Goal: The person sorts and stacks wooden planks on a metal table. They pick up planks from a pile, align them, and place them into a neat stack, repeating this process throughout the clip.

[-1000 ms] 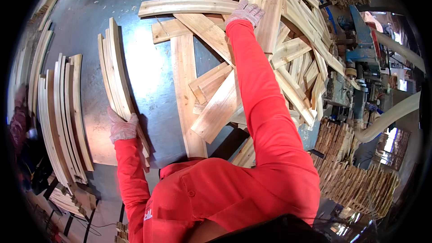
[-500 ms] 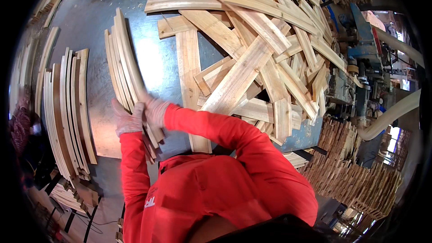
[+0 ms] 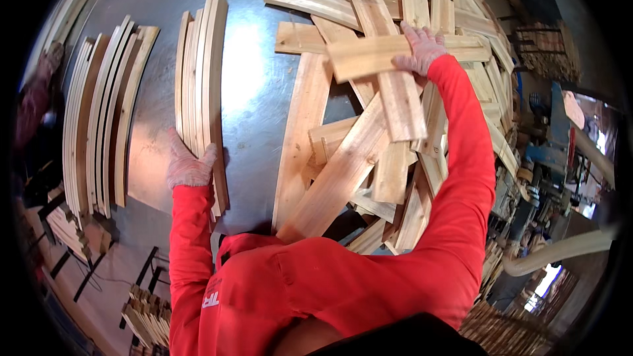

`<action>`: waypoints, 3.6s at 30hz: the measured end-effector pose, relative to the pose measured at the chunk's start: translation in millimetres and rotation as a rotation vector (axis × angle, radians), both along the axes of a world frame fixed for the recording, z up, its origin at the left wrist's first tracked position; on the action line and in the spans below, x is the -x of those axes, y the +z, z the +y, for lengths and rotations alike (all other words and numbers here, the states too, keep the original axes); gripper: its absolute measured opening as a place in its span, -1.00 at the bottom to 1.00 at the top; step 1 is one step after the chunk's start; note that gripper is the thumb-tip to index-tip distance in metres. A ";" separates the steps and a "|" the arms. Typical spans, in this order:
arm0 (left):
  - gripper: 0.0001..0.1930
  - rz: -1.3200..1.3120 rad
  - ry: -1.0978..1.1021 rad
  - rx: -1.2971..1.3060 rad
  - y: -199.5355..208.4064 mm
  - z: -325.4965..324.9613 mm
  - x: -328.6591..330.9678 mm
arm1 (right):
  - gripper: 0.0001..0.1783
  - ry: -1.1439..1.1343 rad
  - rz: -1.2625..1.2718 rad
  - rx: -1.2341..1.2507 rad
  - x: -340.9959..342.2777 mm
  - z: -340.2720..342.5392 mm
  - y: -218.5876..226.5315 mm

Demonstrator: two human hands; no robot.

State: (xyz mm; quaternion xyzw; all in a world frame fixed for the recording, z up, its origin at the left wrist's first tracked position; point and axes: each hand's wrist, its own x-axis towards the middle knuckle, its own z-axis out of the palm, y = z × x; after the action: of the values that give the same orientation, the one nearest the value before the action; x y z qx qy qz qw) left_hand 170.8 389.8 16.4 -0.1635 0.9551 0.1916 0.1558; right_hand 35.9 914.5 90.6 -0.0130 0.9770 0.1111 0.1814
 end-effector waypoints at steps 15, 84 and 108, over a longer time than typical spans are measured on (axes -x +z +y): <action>0.20 -0.067 -0.114 -0.002 8.3 9.1 2.8 | -0.08 -0.247 0.207 -0.151 -111.9 -219.0 8.6; -0.24 -0.006 0.046 -1.437 7.4 -145.1 -16.6 | -0.23 -0.936 -0.591 2.316 -187.4 -447.6 -117.6; -0.05 0.198 -0.516 0.696 7.6 -271.0 57.3 | 0.23 -0.826 0.043 1.885 -165.1 -540.0 -107.5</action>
State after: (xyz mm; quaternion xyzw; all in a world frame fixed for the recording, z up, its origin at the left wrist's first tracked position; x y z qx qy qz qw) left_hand 113.5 118.8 24.0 0.0567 0.9826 -0.1720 0.0418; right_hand 201.0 374.6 -16.9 0.1889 0.5984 -0.7717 0.1039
